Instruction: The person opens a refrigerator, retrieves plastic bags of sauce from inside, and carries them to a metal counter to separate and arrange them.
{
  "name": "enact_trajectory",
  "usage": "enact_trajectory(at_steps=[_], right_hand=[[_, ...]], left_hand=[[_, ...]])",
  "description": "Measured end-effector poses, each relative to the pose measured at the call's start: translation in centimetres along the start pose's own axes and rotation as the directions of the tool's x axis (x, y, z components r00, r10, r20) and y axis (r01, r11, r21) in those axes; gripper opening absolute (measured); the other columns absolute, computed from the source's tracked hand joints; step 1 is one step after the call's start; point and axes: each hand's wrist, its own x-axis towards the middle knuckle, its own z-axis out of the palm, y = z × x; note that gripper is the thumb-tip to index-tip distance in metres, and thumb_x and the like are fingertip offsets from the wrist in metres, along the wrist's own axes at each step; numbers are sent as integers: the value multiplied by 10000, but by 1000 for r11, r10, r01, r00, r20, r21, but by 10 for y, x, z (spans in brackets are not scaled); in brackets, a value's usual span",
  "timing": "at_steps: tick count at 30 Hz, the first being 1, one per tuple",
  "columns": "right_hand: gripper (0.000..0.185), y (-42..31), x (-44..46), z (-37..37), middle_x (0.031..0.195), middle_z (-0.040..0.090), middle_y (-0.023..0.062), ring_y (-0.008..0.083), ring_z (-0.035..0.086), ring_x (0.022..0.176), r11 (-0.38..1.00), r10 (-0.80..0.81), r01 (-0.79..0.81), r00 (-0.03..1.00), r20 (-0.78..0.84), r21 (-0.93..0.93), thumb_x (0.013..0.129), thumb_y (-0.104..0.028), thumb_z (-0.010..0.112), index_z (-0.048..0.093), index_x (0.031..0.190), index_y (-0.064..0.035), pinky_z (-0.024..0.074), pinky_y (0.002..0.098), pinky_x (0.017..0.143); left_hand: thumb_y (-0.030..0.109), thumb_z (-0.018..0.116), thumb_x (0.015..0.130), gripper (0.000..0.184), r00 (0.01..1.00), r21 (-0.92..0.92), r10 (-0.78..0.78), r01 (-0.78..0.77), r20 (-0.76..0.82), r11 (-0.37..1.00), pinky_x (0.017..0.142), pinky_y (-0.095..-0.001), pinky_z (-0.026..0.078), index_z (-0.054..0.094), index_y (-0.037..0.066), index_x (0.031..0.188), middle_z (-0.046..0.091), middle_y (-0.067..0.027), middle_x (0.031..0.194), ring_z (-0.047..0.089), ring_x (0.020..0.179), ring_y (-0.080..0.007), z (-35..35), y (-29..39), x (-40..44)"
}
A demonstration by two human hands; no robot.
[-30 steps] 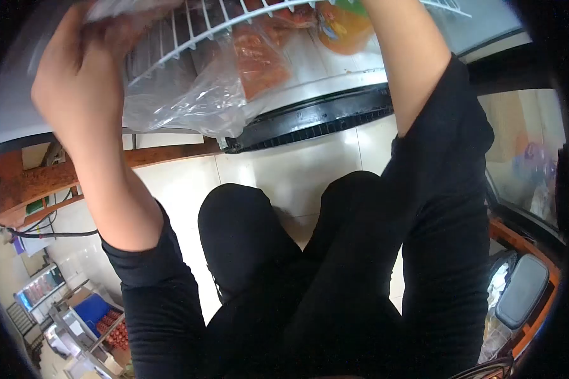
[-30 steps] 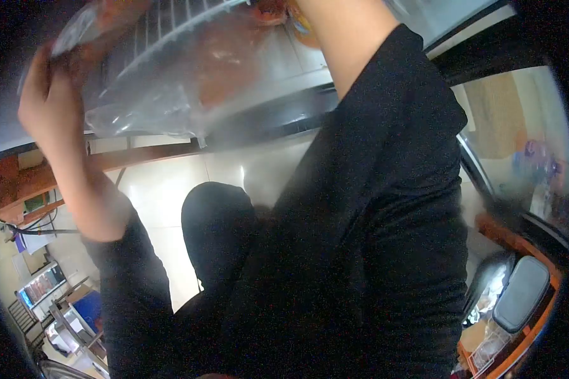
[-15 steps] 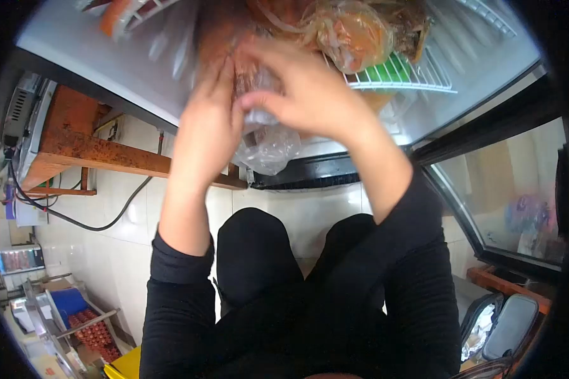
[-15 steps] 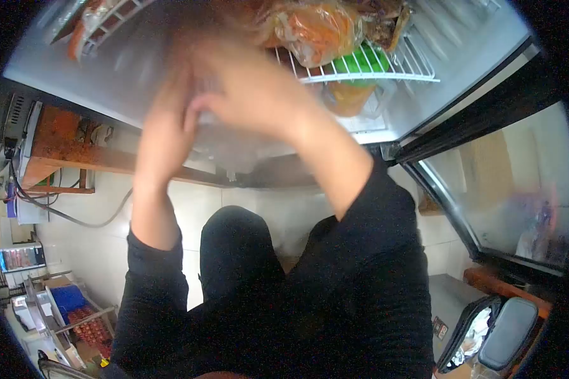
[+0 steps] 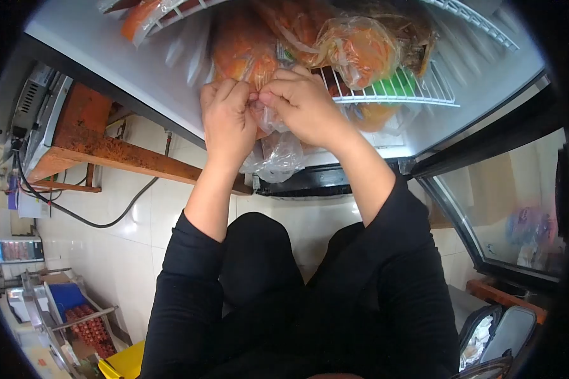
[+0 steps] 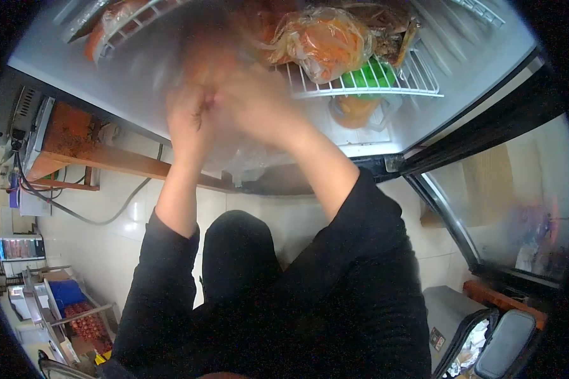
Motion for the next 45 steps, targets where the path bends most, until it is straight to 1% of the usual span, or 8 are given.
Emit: enact_trajectory(at_steps=[9, 16, 22, 31, 35, 39, 42, 45], right_hand=[[279, 2, 0, -41, 802, 493, 58, 244, 452, 842, 990, -117, 82, 935, 334, 115, 870, -263, 530, 617, 738, -33, 353, 355, 788], [253, 15, 29, -46, 907, 546, 68, 271, 498, 927, 838, -168, 325, 918, 360, -438, 872, -291, 516, 642, 823, -78, 420, 394, 794], [250, 41, 59, -41, 1062, 577, 79, 300, 523, 1006, 608, -366, 394, 910, 197, -690, 884, -337, 491, 664, 951, -169, 419, 440, 837], [268, 41, 100, -23, 978, 635, 72, 286, 579, 935, 420, 301, -2, 944, 137, -908, 853, -392, 535, 672, 947, -182, 430, 445, 796], [234, -21, 92, -55, 894, 619, 99, 291, 577, 914, 902, 262, -113, 910, 321, -417, 759, -257, 670, 633, 892, -68, 452, 341, 784], [376, -31, 60, -41, 1030, 571, 154, 288, 565, 981, 939, -68, 186, 925, 375, -288, 731, -225, 688, 586, 1019, -5, 444, 361, 847], [480, -29, 63, -42, 1120, 540, 202, 325, 527, 1066, 940, 296, -231, 919, 262, -253, 714, -256, 693, 566, 1108, -14, 419, 376, 908], [536, -29, 59, -34, 1220, 489, 241, 383, 472, 1136, 902, 253, -136, 935, 247, -409, 712, -294, 687, 560, 1161, -30, 393, 393, 954]], left_hand=[[164, 645, 732, 137, 984, 1, 27, -28, 177, 1000, 830, -428, 380, 628, 114, 858, 594, -66, 914, 501, 911, -311, -2, -8, 3], [322, 611, 766, 330, 975, 194, 159, -188, 156, 963, 835, -441, 381, 641, 203, 1072, 548, -45, 1216, 507, 935, -307, -26, 25, 11], [246, 573, 789, 221, 931, 460, 258, -353, 258, 815, 722, -367, 383, 635, 182, 991, 570, -5, 913, 510, 819, -220, -80, 24, 0], [222, 630, 779, 247, 952, 158, -146, 106, 271, 982, 698, -411, 452, 547, 75, 960, 586, -95, 942, 568, 889, -323, -94, 24, -44], [196, 582, 810, 295, 930, -116, -251, 290, 269, 950, 740, -445, 465, 511, 50, 1056, 578, -177, 1005, 565, 934, -374, -81, 44, -43], [112, 516, 809, 298, 915, -59, -328, 350, 235, 935, 747, -455, 468, 501, 39, 1097, 569, -209, 1008, 566, 908, -389, -49, 34, -28], [74, 494, 792, 318, 956, -3, -261, 263, 132, 965, 751, -456, 467, 500, 28, 1107, 569, -214, 1010, 569, 888, -392, -32, 24, 0], [71, 496, 789, 332, 988, -41, -154, 155, 25, 987, 747, -460, 465, 500, 17, 1116, 574, -214, 1004, 573, 876, -389, -23, 13, 17]])
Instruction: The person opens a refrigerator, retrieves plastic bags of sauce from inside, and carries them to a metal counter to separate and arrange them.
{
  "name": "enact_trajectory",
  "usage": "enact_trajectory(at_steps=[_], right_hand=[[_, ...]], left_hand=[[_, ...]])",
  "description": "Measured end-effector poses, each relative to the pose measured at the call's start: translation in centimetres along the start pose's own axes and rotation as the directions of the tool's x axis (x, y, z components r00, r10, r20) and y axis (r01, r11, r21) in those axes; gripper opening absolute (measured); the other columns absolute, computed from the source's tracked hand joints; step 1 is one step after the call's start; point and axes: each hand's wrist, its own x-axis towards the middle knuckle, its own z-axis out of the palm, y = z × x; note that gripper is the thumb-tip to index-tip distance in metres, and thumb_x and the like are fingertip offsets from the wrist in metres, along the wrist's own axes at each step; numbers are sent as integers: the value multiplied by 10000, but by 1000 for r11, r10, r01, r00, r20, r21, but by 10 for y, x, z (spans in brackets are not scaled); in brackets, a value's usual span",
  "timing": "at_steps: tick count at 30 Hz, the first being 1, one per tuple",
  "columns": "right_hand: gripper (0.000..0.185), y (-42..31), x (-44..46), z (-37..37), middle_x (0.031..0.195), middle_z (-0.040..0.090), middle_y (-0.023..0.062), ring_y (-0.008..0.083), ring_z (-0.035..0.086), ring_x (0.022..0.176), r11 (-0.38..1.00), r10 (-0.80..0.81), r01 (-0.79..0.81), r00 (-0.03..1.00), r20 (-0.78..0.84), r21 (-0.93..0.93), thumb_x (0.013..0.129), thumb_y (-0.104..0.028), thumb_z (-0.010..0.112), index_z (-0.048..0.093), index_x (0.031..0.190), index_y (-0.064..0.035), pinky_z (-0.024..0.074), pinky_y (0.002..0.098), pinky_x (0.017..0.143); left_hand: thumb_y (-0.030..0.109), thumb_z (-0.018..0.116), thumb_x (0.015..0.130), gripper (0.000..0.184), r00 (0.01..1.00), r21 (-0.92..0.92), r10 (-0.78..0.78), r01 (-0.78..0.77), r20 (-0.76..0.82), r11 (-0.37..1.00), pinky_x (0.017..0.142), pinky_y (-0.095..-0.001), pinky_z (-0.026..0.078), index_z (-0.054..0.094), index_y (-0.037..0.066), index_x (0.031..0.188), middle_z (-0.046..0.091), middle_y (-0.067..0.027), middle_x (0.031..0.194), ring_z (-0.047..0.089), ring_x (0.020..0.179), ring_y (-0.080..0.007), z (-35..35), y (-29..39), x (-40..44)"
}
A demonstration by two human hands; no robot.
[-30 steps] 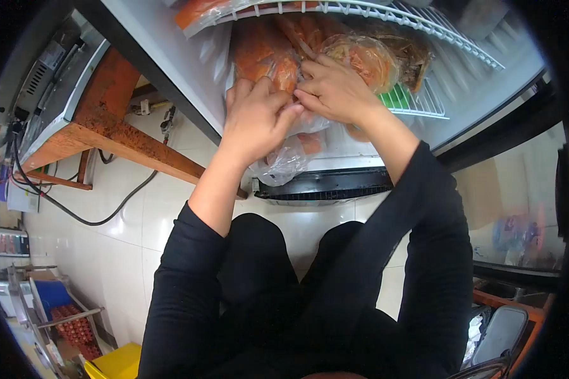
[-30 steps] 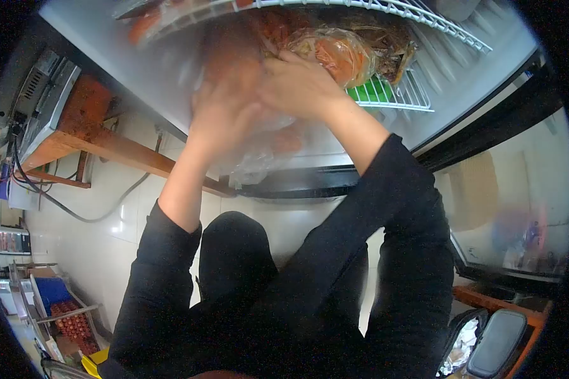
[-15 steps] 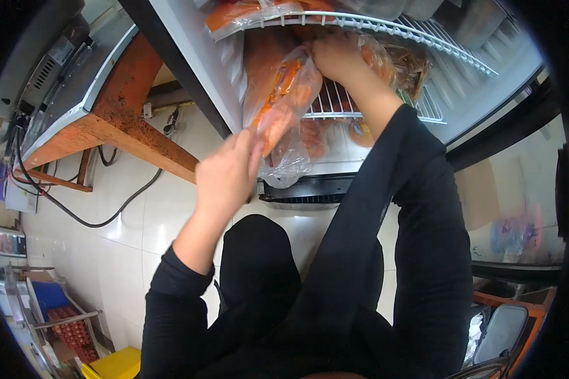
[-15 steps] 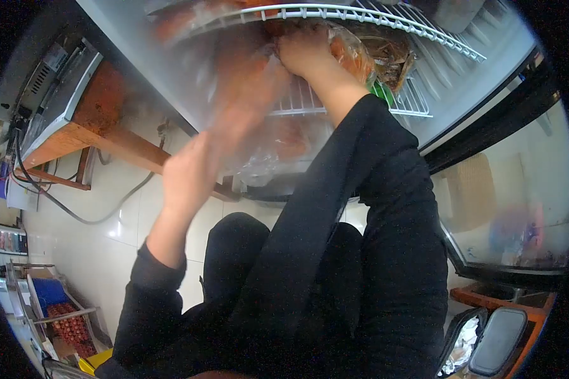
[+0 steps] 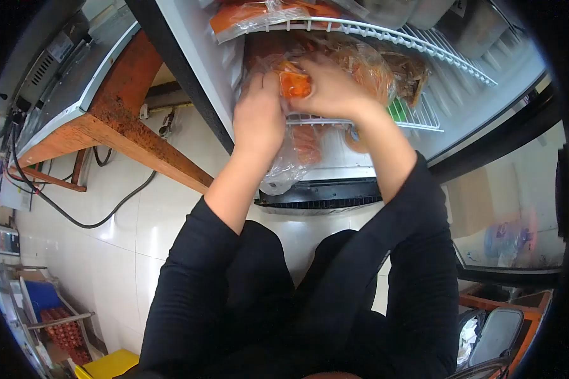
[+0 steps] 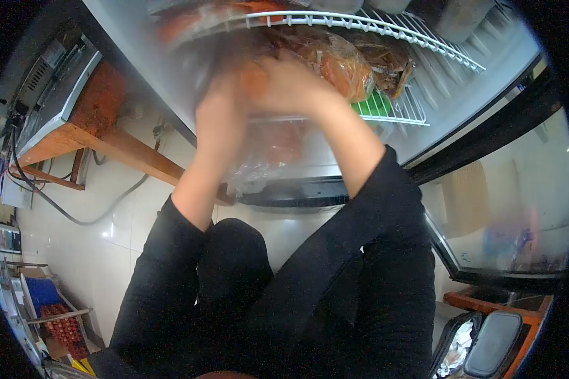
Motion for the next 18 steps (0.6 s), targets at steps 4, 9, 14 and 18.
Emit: enact_trajectory(at_steps=[4, 9, 14, 18], right_hand=[[512, 3, -10, 20, 1266, 465, 227, 378, 463, 1156, 996, -85, 85, 996, -2, 41, 749, -290, 671, 556, 1182, -42, 384, 404, 968], [344, 20, -29, 15, 1095, 592, 125, 231, 581, 997, 578, 216, -13, 967, -138, 816, 846, -167, 603, 549, 1172, -70, 497, 322, 759], [421, -8, -74, -8, 1095, 591, 98, 214, 635, 838, 136, 229, -87, 972, 54, 987, 892, -148, 574, 363, 1250, -86, 526, 293, 618], [375, -46, -105, 4, 1133, 561, 117, 193, 626, 866, 135, 153, -138, 981, 117, 981, 911, -192, 546, 336, 1203, -88, 531, 275, 586]], left_hand=[[94, 524, 796, 364, 998, 12, 0, 0, 59, 1000, 753, -451, 465, 507, 10, 1150, 585, -205, 1000, 572, 882, -379, -2, 5, -22], [143, 593, 793, 424, 953, 107, -128, 102, 276, 989, 794, -401, 461, 514, 8, 1187, 569, -202, 1045, 560, 920, -354, -35, 12, -57], [86, 641, 775, 412, 982, -422, -177, 186, 62, 887, 833, -333, 447, 529, 8, 1164, 560, -129, 1070, 564, 964, -247, -53, 31, -73], [27, 651, 777, 398, 978, -686, -208, 137, -22, 715, 840, -308, 443, 520, 7, 1152, 555, -90, 1087, 548, 990, -194, -49, 29, -83]])
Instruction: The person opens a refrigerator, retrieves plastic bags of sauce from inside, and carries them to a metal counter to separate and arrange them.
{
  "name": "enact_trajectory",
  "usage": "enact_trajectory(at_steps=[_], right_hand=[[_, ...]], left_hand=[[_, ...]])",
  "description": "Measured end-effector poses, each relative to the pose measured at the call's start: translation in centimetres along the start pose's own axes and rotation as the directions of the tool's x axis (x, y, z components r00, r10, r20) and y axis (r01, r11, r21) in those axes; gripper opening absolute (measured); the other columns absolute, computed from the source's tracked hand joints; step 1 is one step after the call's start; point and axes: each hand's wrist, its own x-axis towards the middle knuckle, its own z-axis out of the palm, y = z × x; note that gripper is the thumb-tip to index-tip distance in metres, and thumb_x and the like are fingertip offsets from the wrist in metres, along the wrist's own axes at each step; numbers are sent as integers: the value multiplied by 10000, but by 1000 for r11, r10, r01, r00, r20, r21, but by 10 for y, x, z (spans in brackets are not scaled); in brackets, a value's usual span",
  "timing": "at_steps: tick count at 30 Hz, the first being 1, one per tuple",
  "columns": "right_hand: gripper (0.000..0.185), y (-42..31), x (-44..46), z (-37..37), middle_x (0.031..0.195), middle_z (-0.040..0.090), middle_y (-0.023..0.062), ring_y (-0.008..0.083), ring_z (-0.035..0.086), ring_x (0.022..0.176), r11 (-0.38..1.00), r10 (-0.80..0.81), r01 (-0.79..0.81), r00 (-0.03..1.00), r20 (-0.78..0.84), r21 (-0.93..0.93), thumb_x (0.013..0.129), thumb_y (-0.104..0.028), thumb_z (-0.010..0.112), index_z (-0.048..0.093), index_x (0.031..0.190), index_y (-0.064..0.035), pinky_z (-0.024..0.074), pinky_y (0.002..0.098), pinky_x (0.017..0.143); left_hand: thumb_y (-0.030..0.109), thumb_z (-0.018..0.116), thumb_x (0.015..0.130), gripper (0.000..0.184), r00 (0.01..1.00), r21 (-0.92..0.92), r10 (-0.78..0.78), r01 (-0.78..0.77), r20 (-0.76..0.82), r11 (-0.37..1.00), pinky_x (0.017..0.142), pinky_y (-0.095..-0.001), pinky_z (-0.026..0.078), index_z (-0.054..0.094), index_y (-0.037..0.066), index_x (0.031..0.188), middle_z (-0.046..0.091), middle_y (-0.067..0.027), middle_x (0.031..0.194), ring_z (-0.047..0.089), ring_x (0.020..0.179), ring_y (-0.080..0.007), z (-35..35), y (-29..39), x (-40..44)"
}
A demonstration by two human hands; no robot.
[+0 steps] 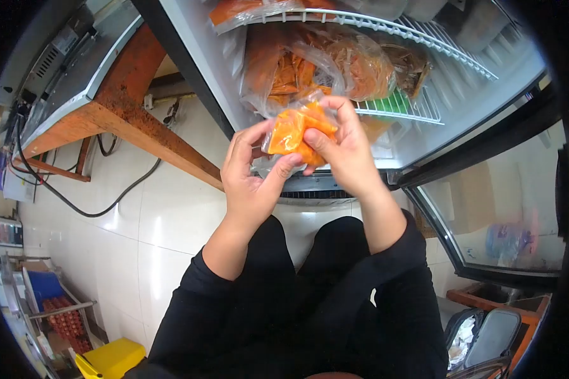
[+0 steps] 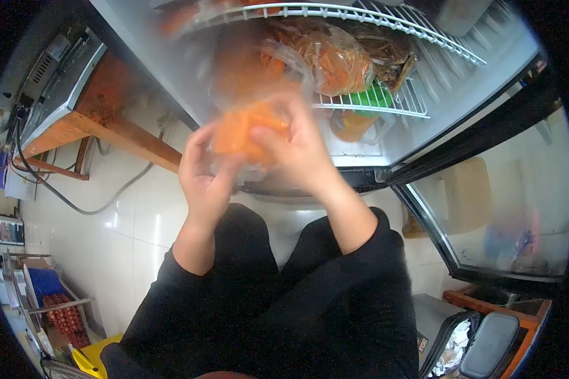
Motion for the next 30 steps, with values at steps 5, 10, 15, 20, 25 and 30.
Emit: enact_trajectory(at_steps=[5, 10, 15, 20, 25, 30], right_hand=[[314, 3, -11, 5, 1126, 564, 119, 191, 573, 1014, 945, 115, -134, 990, 81, 297, 898, -187, 539, 488, 1150, -7, 485, 320, 832], [244, 2, -16, 4, 998, 629, 108, 146, 599, 929, 937, 240, -284, 946, 218, 204, 851, -94, 574, 583, 1065, 23, 479, 268, 794], [154, -17, -14, 37, 891, 665, 64, 117, 614, 839, 964, 73, -28, 984, 162, -265, 844, -62, 601, 645, 962, 28, 480, 242, 734], [271, -5, 54, 9, 893, 664, 151, 220, 640, 826, 502, -390, 128, 916, -91, -855, 869, -240, 574, 648, 917, 16, 489, 305, 731], [348, 24, 94, -17, 880, 652, 190, 311, 629, 826, 53, -238, -331, 912, -333, -942, 840, -335, 581, 641, 877, 6, 484, 367, 744], [334, 11, 78, -28, 888, 657, 173, 272, 622, 830, 459, -271, -175, 906, -325, -871, 858, -275, 581, 626, 981, 33, 464, 320, 751]], left_hand=[[-31, 631, 790, 351, 918, -595, -218, 383, 332, 707, 827, -320, 461, 521, 20, 1120, 561, -86, 1101, 552, 989, -190, -37, -8, -1], [95, 633, 829, 389, 909, -822, -211, 416, 360, 389, 881, -396, 459, 476, 41, 1181, 527, -109, 1190, 527, 1082, -240, -36, -24, -21], [253, 573, 877, 531, 740, -696, -182, 672, 648, 252, 940, -470, 421, 362, 21, 1305, 439, -152, 1312, 452, 1198, -288, -51, 5, -24], [148, 541, 903, 398, 659, -531, -511, 750, 551, 395, 907, -387, 461, 440, -10, 1253, 572, -136, 1156, 566, 1063, -249, -40, 5, -31], [169, 511, 922, 389, 696, -608, -591, 690, 408, 393, 905, -404, 459, 429, -20, 1251, 551, -142, 1179, 558, 1067, -256, -42, -9, -44], [203, 475, 943, 415, 703, -624, -586, 679, 402, 386, 914, -401, 453, 389, -21, 1280, 508, -154, 1233, 550, 1074, -285, -48, -4, -41]])
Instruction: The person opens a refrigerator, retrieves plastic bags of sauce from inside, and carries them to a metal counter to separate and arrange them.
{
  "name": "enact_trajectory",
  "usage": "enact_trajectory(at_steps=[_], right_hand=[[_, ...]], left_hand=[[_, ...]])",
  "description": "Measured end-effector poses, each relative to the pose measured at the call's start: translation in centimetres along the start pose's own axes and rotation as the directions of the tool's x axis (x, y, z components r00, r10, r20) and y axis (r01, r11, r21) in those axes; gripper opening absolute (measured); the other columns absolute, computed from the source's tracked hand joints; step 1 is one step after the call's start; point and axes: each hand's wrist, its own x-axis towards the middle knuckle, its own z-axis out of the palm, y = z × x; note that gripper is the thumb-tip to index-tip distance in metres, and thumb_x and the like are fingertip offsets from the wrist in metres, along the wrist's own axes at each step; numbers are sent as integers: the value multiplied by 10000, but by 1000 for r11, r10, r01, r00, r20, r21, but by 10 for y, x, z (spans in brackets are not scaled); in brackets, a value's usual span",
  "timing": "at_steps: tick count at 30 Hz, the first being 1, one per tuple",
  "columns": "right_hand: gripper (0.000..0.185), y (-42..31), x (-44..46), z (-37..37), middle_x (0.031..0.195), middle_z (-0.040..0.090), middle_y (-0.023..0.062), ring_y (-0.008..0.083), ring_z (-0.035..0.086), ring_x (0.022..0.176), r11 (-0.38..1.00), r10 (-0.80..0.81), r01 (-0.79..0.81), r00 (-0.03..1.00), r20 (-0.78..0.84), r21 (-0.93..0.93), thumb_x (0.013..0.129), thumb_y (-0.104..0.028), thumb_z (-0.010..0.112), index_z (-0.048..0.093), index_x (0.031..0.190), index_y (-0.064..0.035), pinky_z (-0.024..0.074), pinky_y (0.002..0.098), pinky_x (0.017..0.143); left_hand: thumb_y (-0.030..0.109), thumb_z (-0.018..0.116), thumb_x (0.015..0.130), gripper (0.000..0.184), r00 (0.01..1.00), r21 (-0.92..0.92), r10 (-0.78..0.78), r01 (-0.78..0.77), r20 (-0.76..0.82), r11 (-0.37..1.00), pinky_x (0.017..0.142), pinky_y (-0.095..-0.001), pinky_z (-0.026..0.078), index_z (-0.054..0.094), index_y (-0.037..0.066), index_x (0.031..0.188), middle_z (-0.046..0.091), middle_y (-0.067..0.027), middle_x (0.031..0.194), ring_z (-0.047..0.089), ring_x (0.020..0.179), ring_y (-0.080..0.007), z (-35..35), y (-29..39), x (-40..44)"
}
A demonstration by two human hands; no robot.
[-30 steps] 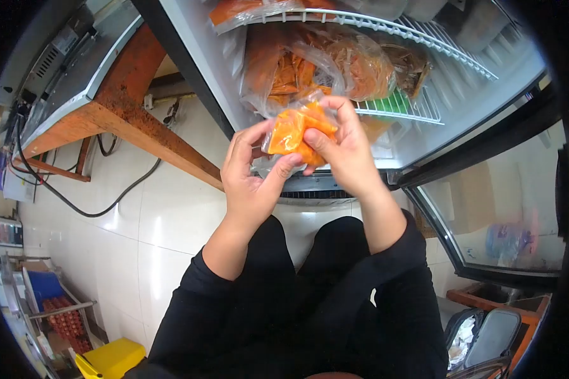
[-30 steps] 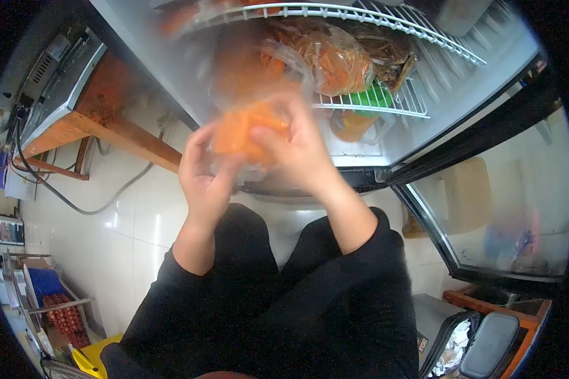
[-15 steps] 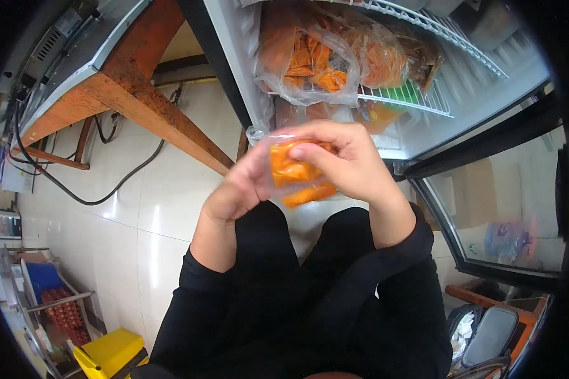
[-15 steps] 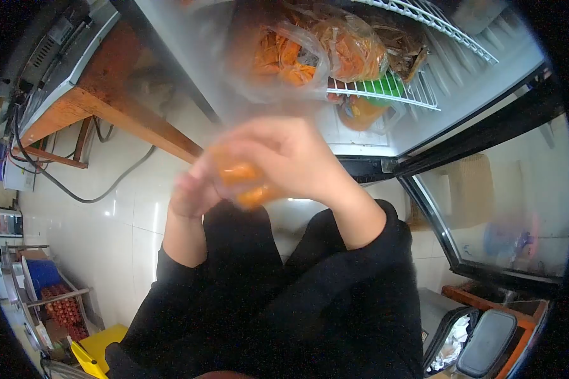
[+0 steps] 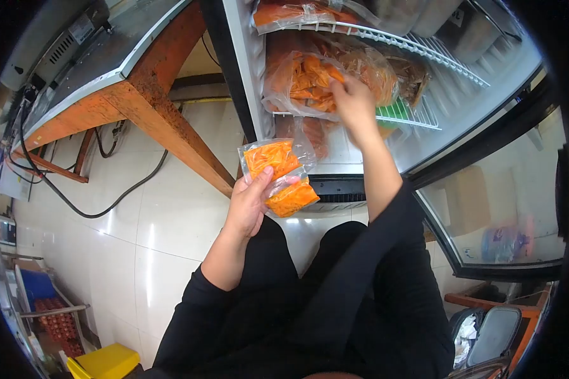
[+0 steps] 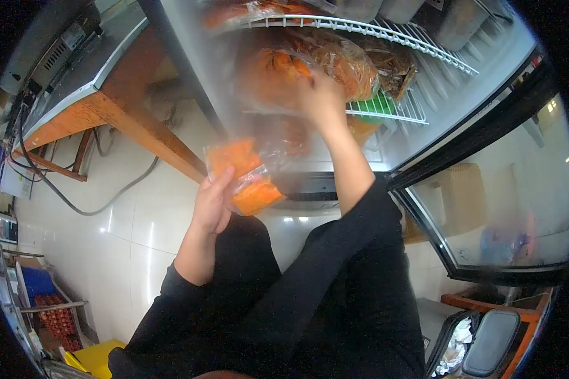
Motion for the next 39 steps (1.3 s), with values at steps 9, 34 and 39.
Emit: enact_trajectory(at_steps=[9, 34, 39], right_hand=[[214, -14, -66, -66, 970, 652, 51, 114, 596, 883, 554, -174, -123, 950, 259, 823, 875, -74, 562, 619, 1057, 23, 451, 255, 817], [80, -1, -50, -43, 867, 612, 125, 218, 602, 824, 829, -328, 326, 942, -77, 454, 759, -28, 622, 586, 818, 11, 474, 310, 758], [103, -40, -88, -64, 850, 606, 108, 160, 599, 790, 688, -619, 293, 714, 326, 664, 741, 58, 581, 585, 839, 29, 476, 255, 697]], left_hand=[[300, 400, 972, 460, 992, 177, -21, 42, -122, 983, 969, -370, 393, 377, -20, 1302, 499, -158, 1257, 513, 1149, -288, -9, -6, 18], [279, 465, 955, 351, 913, 177, 327, -290, -242, 940, 871, -356, 473, 466, 19, 1190, 579, -101, 1085, 582, 971, -199, 3, -6, 14], [351, 471, 943, 455, 973, 100, 217, -209, -81, 973, 904, -358, 452, 435, 15, 1248, 555, -109, 1162, 556, 1051, -219, 0, -11, 14]])
